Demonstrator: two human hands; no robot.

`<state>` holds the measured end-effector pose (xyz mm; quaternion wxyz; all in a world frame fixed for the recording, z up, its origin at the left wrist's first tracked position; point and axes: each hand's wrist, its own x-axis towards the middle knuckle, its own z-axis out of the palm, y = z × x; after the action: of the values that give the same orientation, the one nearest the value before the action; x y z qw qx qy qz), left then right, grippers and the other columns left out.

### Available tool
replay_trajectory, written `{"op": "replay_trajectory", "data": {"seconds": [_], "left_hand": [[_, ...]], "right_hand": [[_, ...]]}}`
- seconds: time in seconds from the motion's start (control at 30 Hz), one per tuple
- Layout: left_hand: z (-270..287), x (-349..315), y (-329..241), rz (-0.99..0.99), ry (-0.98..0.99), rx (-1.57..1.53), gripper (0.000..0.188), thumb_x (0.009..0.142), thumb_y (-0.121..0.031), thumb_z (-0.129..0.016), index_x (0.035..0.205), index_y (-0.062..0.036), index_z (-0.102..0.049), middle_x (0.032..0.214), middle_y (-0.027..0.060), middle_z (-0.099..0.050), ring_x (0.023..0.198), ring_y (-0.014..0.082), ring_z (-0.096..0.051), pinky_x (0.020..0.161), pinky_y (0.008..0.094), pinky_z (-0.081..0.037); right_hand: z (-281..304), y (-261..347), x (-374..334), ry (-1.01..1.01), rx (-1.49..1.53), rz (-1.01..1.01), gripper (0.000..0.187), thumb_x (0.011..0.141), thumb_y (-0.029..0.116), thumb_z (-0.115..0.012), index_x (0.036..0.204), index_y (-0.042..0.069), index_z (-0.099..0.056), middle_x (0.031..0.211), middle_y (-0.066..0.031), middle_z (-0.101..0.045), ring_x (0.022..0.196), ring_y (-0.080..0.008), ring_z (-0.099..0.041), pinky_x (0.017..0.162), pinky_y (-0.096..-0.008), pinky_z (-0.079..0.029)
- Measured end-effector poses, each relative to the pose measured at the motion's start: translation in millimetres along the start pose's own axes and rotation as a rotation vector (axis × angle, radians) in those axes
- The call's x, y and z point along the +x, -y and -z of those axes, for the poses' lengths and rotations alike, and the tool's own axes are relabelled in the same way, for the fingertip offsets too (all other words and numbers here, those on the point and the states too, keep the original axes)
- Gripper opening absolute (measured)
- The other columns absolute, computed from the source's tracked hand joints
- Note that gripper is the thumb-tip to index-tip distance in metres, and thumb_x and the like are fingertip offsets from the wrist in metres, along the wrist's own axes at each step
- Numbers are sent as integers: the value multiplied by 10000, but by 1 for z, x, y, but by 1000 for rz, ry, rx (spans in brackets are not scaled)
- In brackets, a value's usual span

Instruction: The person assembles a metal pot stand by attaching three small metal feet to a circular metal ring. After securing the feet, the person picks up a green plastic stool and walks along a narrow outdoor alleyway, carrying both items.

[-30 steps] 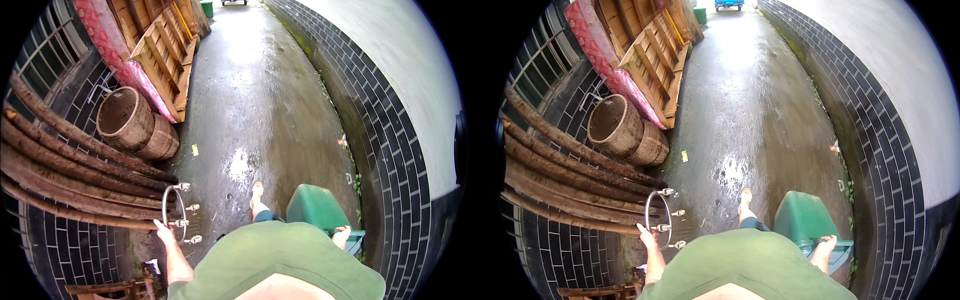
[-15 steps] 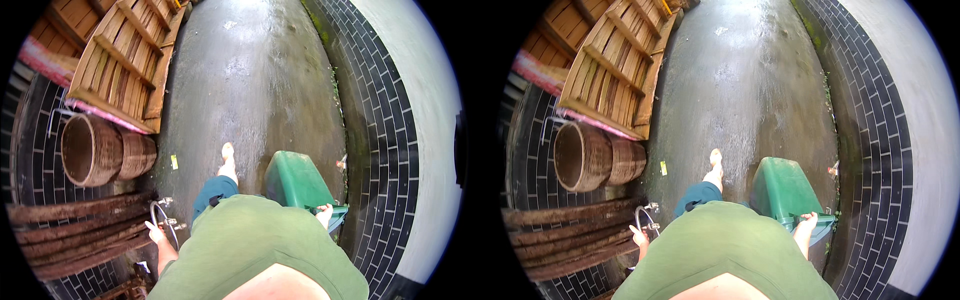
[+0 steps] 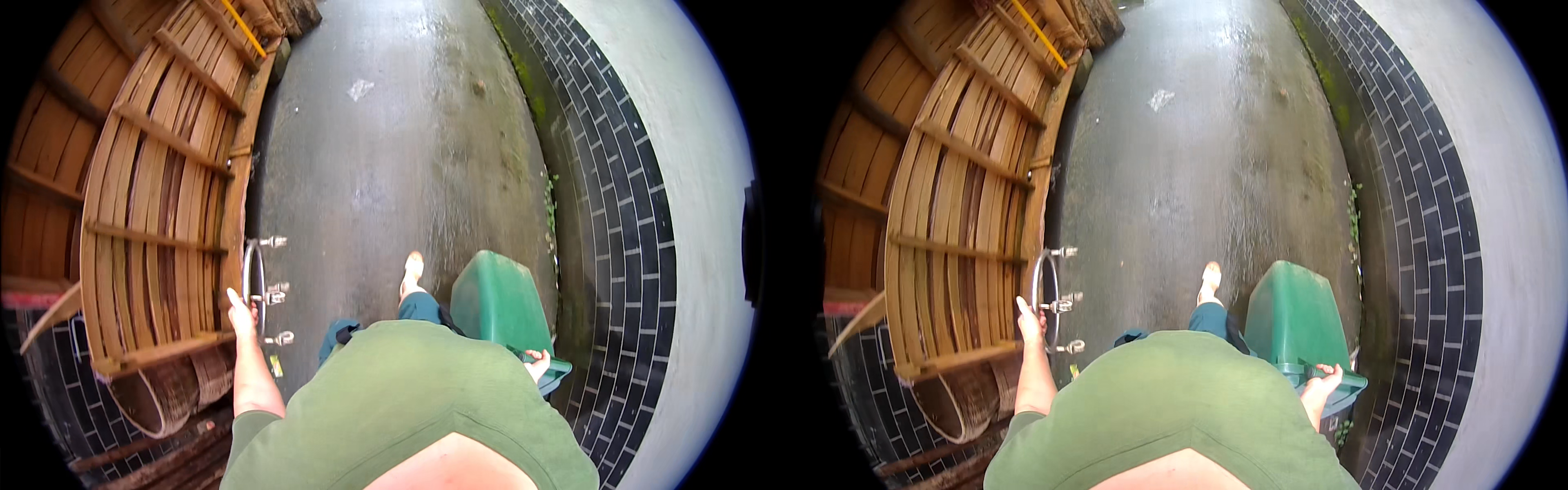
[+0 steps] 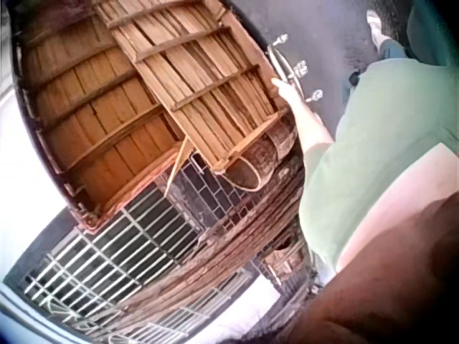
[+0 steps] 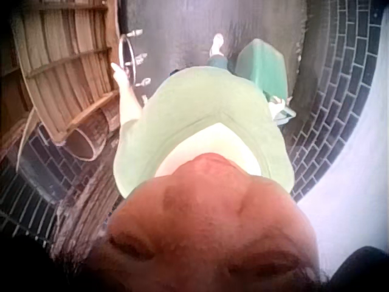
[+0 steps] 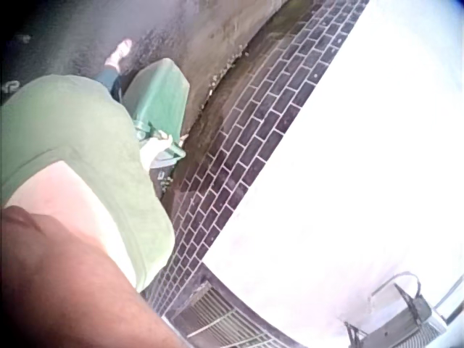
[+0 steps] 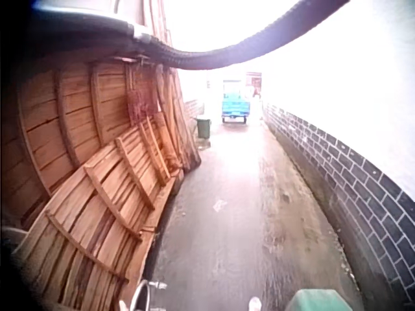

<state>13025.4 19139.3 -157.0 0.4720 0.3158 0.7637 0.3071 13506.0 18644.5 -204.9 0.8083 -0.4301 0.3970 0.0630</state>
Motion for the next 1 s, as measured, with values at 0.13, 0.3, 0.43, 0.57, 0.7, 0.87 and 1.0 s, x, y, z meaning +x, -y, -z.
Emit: {"op": "replay_trajectory", "data": {"seconds": [0.13, 0.3, 0.43, 0.57, 0.7, 0.87, 1.0], "left_hand": [[-108, 46, -99, -135, -1, -8, 652, 822, -664, -329, 556, -85, -464, 448, 1, -420, 355, 91, -373, 337, 230, -254], [-218, 105, -159, -48, -191, -104, 611, 834, -602, -410, 656, -33, -543, 506, 18, -476, 443, 115, -442, 402, 248, -340], [-296, 133, -214, -22, -200, 193, 710, 817, -674, -315, 538, -49, -503, 491, 34, -474, 412, 123, -434, 386, 256, -325], [-368, 169, -236, 45, -286, 415, 822, 820, -690, -224, 501, 3, -532, 462, 75, -478, 456, 189, -495, 456, 330, -401], [-437, 247, -280, 125, -314, 656, 867, 826, -676, -146, 638, 15, -635, 619, 174, -594, 634, 327, -569, 643, 426, -416], [-607, 310, -465, 41, -135, 559, 797, 843, -649, -201, 679, -16, -656, 623, 146, -592, 635, 298, -560, 643, 411, -412], [-702, 388, -576, -85, -172, 409, 766, 855, -622, -266, 672, 26, -630, 570, 137, -560, 581, 253, -541, 597, 368, -412]], "right_hand": [[-140, -19, 53, -45, 3, 12, 232, 801, 156, -456, 591, 126, -362, 545, -1, -436, 544, -128, -462, 560, -275, -436], [-323, -64, 135, 123, -181, 160, 177, 805, 130, -430, 638, 103, -379, 586, -19, -454, 547, -140, -441, 552, -262, -386], [-456, -75, 163, -94, -174, 229, 218, 831, 178, -433, 634, 98, -381, 549, -25, -425, 528, -173, -429, 570, -301, -377], [-570, -91, 198, -125, -287, 210, 347, 867, 276, -399, 570, 101, -360, 501, -36, -406, 533, -176, -439, 626, -330, -384], [-663, -130, 251, 15, -134, -7, 311, 877, 259, -381, 601, 119, -353, 477, -3, -363, 462, -160, -376, 580, -320, -387], [-829, -153, 275, 2, -404, 359, 295, 873, 263, -402, 616, 122, -376, 461, 10, -342, 437, -126, -399, 439, -275, -349], [-1011, -183, 257, 17, -3, 51, 314, 855, 231, -465, 584, 149, -327, 461, 62, -327, 371, -62, -324, 388, -232, -308]]}}
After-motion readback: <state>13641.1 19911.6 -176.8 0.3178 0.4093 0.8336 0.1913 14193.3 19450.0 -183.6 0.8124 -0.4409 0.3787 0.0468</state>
